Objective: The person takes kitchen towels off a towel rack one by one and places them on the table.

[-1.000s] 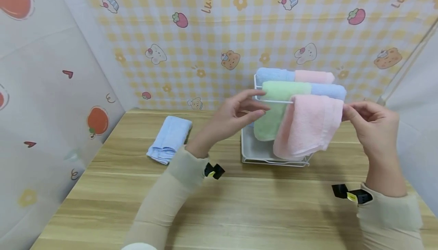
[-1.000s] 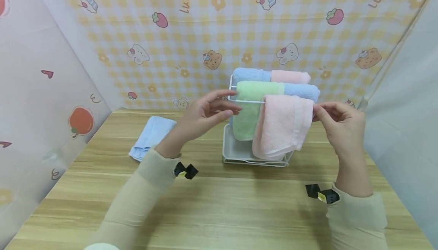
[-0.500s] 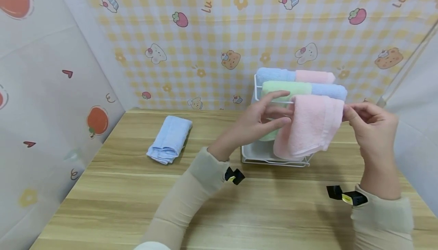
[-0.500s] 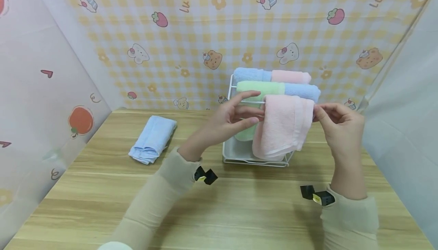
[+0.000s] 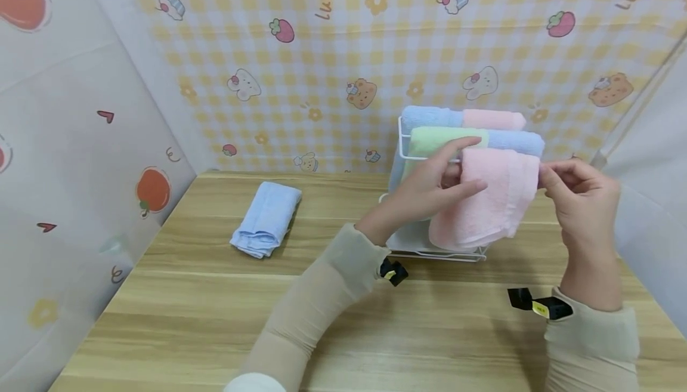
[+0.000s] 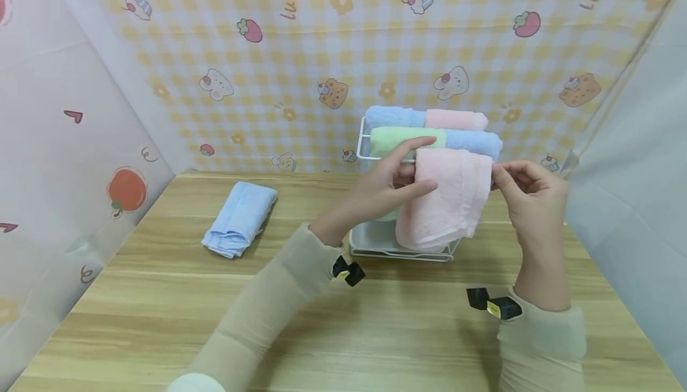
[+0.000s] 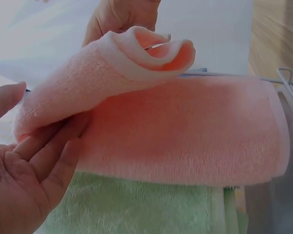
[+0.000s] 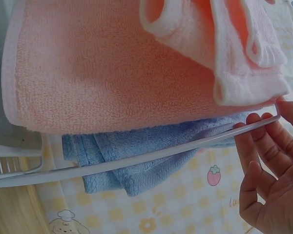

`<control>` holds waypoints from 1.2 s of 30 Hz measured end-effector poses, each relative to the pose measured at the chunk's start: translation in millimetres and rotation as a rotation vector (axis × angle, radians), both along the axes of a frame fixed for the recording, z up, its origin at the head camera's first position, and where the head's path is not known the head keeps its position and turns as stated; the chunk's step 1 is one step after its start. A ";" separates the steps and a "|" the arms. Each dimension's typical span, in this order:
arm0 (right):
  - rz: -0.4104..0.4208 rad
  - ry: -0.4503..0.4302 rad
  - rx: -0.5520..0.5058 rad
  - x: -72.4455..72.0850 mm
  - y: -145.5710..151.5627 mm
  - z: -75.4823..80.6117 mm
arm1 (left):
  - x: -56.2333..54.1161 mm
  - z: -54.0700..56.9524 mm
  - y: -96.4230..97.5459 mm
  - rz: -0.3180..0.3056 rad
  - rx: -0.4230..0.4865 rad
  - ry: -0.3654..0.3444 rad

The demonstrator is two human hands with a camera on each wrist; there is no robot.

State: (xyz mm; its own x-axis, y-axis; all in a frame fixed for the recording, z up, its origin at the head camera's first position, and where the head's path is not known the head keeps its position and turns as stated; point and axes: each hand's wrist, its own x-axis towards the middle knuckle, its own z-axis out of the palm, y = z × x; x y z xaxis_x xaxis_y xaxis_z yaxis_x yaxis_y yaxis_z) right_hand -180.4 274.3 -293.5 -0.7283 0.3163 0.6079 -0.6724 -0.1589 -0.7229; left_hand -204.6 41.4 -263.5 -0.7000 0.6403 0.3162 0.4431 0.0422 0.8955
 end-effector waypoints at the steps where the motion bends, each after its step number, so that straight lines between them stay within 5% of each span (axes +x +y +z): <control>1: -0.001 -0.001 0.000 0.2 0.5 -0.1 | -0.4 0.4 2.7 0.001 -0.003 0.009; 11: -0.040 -0.028 0.024 0.6 3.3 1.6 | 1.6 -0.2 17.4 0.131 -0.028 0.089; 29: 0.055 -0.008 0.059 -2.4 7.1 2.1 | 4.6 -1.3 16.5 0.071 0.087 0.099; 36: -0.011 -0.049 0.021 -1.3 4.6 -1.1 | 6.4 4.0 7.5 0.029 0.178 0.173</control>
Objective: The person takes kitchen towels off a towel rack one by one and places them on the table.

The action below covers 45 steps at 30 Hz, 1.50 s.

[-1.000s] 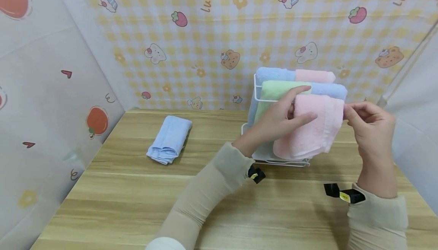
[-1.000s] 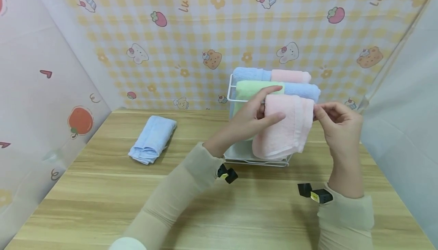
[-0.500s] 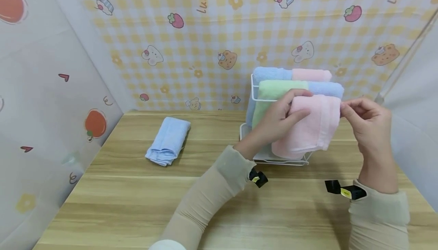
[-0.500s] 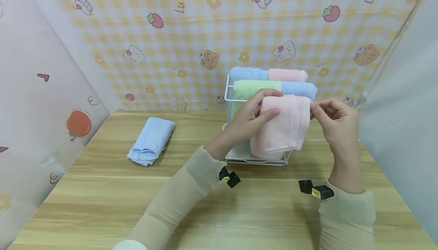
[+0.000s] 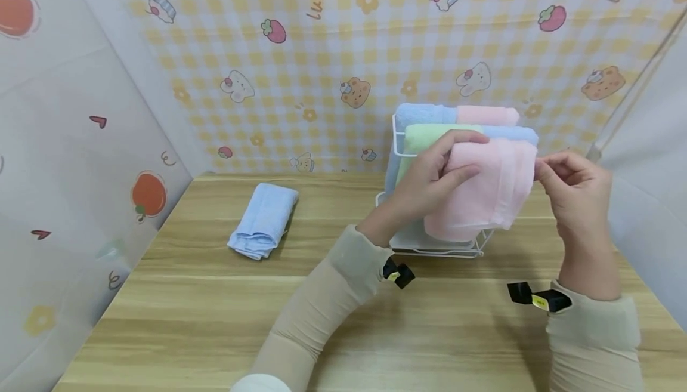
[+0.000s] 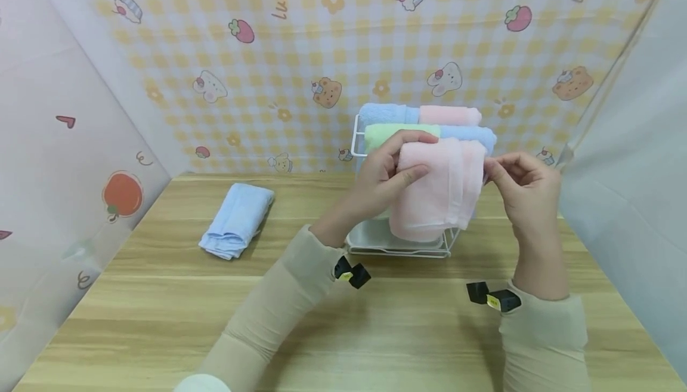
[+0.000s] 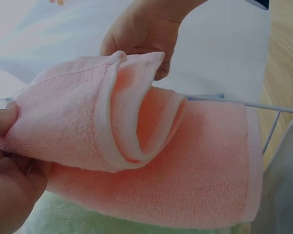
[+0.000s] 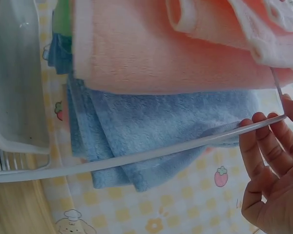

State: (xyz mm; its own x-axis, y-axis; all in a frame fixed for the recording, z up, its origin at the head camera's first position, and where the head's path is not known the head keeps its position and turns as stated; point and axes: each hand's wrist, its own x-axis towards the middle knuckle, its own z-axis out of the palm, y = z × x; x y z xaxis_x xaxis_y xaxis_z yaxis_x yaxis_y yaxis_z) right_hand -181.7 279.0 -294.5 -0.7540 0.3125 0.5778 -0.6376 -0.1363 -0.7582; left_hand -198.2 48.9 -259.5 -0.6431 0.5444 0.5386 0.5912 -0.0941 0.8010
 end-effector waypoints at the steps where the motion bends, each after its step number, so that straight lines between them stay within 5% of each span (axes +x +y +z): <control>1: -0.035 -0.026 0.009 0.5 -0.6 -0.8 | 0.3 1.1 -1.1 -0.009 -0.003 0.015; 7: -0.191 -0.201 0.013 6.2 -3.3 -8.9 | 4.5 2.7 -6.6 -0.034 -0.039 0.042; 16: -0.133 -0.179 -0.077 11.9 -8.0 -11.6 | 8.2 0.5 -10.4 -0.024 -0.004 0.160; 25: -0.075 -0.133 -0.090 11.7 -10.6 -12.0 | 6.5 11.6 -22.2 0.039 0.061 0.312; 30: -0.037 -0.092 -0.103 7.4 -10.3 -13.8 | 6.5 18.0 -35.9 0.089 0.071 0.326; 37: -0.122 -0.145 -0.102 3.2 -11.0 -14.2 | 6.8 25.2 -54.2 0.100 0.099 0.322; 45: -0.130 -0.173 -0.137 4.6 -10.9 -14.4 | 11.1 27.8 -67.8 0.114 0.140 0.263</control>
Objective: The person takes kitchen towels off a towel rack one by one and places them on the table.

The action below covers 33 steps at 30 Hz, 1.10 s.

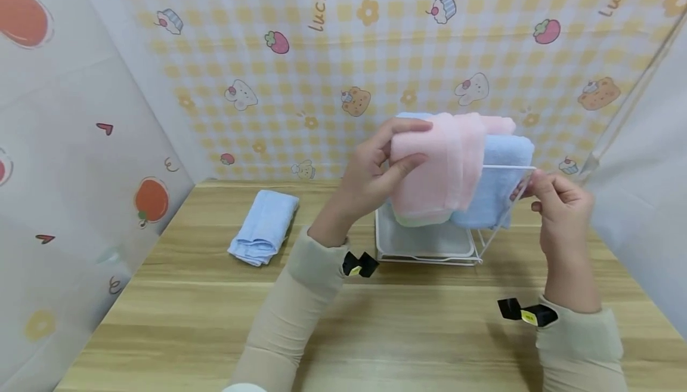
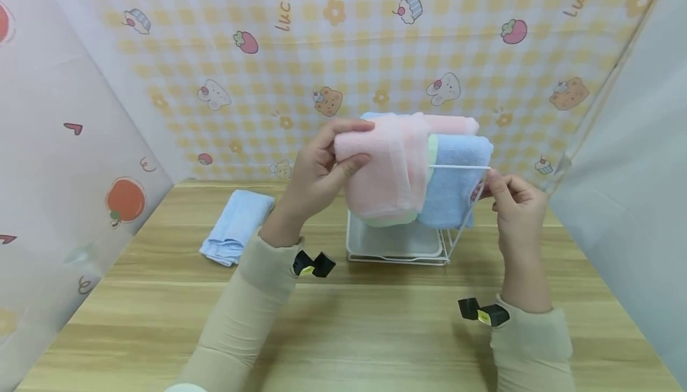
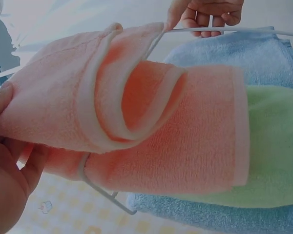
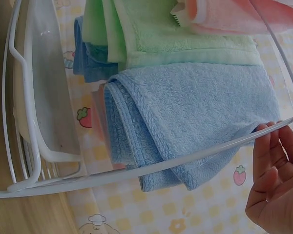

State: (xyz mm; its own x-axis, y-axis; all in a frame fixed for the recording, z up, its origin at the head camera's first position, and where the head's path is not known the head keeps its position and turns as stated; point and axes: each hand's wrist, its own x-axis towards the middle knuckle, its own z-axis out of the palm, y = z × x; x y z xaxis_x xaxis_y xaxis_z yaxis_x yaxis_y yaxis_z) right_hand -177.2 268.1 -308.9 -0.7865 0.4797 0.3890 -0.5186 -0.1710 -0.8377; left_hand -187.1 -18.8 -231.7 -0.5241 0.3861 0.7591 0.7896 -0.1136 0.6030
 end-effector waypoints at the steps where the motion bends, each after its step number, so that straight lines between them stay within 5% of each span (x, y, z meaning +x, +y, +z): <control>1: -0.005 -0.002 0.002 0.2 0.6 -0.2 | 0.4 0.3 -0.6 0.004 0.007 -0.001; 17: 0.028 0.029 0.015 0.8 3.8 -0.8 | 1.6 -2.5 -20.0 0.127 0.193 0.056; 25: 0.059 0.330 0.133 -4.5 6.1 -3.4 | 5.7 1.2 -30.7 0.146 0.241 0.111; 33: 0.126 0.401 0.225 -2.9 11.4 -4.1 | 5.0 4.2 -38.8 0.138 0.301 0.173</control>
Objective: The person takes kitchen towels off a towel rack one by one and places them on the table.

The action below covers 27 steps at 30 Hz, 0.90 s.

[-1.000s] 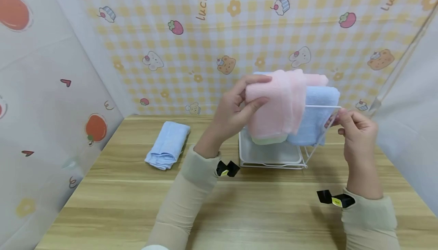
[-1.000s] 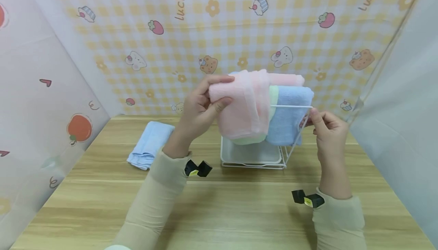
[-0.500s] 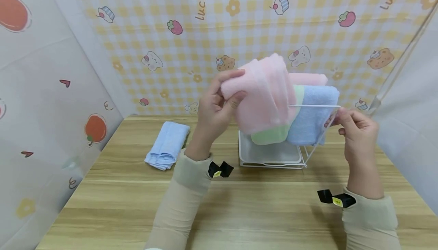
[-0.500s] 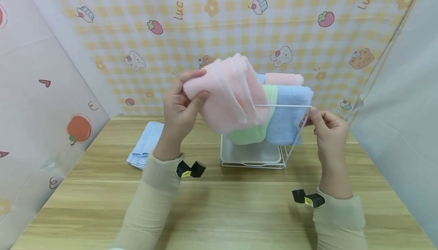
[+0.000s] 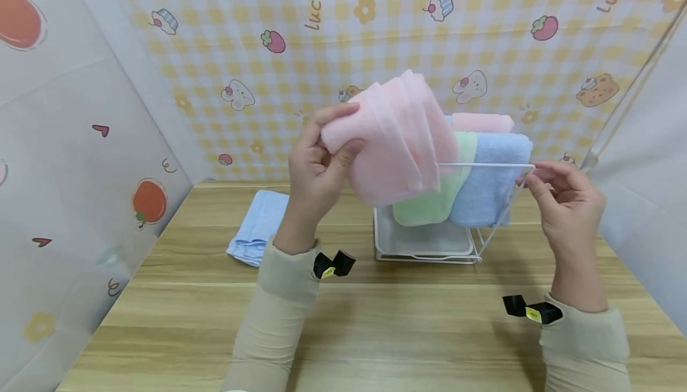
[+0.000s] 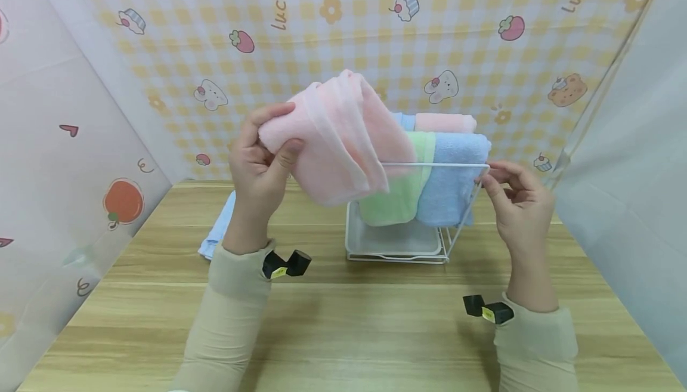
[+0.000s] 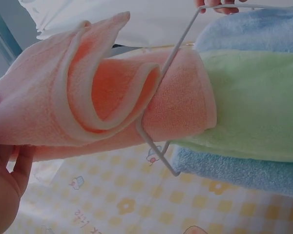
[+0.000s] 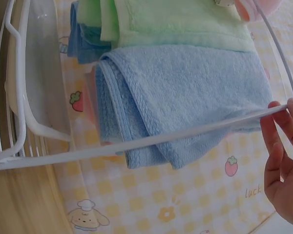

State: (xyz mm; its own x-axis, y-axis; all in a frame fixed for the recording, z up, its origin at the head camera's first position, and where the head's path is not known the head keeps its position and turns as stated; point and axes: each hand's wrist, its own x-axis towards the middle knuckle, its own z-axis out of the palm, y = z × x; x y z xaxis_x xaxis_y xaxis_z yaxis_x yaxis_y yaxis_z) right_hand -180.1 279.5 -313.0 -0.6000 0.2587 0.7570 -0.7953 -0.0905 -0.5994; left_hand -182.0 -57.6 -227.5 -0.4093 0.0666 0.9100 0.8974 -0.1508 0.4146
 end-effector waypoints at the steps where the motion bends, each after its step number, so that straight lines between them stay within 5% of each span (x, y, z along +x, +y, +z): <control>1: 0.012 0.006 0.016 0.0 1.4 -0.3 | 0.2 0.4 -1.1 0.006 0.009 -0.001; 14: 0.190 0.061 0.155 -1.3 9.2 -0.9 | -1.9 -6.5 -22.8 0.142 0.134 -0.087; 27: 0.237 0.077 0.145 -4.6 12.2 -6.8 | -4.2 -15.9 -34.2 0.208 0.266 -0.148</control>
State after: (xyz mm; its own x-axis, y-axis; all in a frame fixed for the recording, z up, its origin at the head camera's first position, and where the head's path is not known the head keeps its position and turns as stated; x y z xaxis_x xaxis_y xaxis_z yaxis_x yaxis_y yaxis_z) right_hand -184.7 291.7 -319.8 -0.5699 0.0038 0.8217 -0.8059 -0.1974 -0.5581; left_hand -186.2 -91.8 -243.4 -0.5175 -0.2630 0.8143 0.8536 -0.0912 0.5130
